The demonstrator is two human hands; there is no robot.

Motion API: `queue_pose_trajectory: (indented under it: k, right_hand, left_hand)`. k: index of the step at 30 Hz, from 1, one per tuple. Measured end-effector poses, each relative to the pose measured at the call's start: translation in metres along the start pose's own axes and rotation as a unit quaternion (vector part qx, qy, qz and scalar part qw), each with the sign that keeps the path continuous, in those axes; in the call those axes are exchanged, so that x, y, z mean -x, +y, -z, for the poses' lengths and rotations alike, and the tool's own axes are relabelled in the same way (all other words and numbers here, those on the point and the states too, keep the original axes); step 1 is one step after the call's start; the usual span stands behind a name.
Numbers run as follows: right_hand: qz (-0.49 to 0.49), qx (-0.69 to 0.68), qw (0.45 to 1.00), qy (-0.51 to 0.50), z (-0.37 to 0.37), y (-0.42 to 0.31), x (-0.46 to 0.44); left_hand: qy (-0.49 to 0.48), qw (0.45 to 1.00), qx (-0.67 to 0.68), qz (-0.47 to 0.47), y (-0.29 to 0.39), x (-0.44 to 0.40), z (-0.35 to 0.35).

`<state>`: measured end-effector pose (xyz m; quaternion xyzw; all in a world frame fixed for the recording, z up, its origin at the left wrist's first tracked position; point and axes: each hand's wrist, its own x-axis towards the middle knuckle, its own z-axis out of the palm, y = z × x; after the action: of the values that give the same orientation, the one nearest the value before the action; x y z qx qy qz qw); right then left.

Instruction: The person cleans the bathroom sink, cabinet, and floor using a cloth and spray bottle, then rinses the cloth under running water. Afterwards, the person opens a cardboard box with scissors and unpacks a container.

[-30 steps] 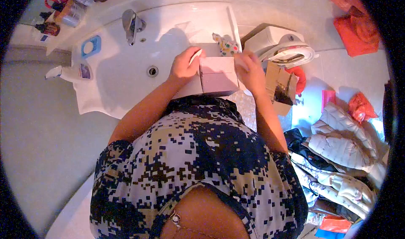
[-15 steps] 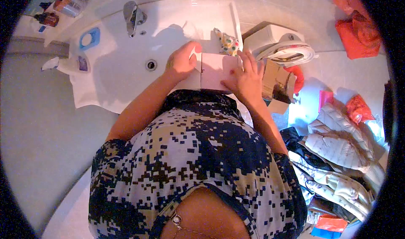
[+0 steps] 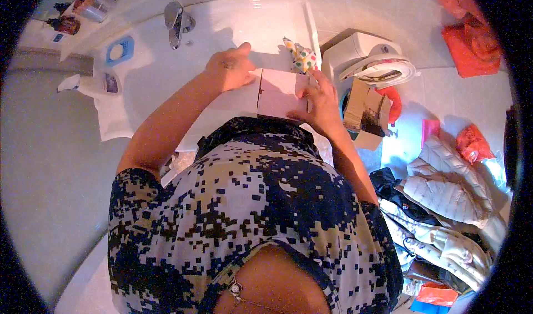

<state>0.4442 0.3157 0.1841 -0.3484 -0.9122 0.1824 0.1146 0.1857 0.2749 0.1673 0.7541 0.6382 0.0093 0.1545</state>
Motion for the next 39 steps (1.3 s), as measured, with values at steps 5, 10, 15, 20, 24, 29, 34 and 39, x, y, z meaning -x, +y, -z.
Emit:
queue_pose_trajectory:
  k: [5,10,15,20,24,29,34,39]
  right_hand:
    - [-0.026,-0.029,0.999,-0.004,0.000,-0.001,0.003]
    - [-0.032,-0.159,0.987,-0.017,-0.001,0.009,0.001]
    - [0.063,-0.201,0.978,0.005,0.004,0.005,0.007]
    - [0.169,0.018,0.985,0.033,0.011,-0.010,0.028]
    - [0.148,-0.010,0.989,0.005,0.016,-0.006,0.033]
    - [0.084,0.027,0.993,-0.080,0.032,-0.016,0.012]
    - [0.015,0.069,0.990,-0.121,0.017,-0.023,-0.011]
    - [0.016,0.039,0.979,-0.200,0.023,-0.018,-0.030]
  left_hand:
    - [-0.137,0.970,0.194,0.058,-0.039,-0.005,0.007]
    - [0.008,0.999,0.018,0.035,-0.020,0.004,0.052]
    - [0.019,0.976,0.212,-0.046,0.045,-0.022,0.021]
    - [-0.094,0.989,0.005,-0.112,0.043,-0.047,0.025]
    - [-0.173,0.983,0.051,-0.044,0.022,-0.055,0.011]
    - [-0.097,0.993,0.047,-0.036,0.029,-0.041,0.015]
    - [-0.080,0.992,0.099,-0.011,0.012,-0.036,0.014]
    - [-0.042,0.946,0.319,0.021,-0.016,-0.036,0.001]
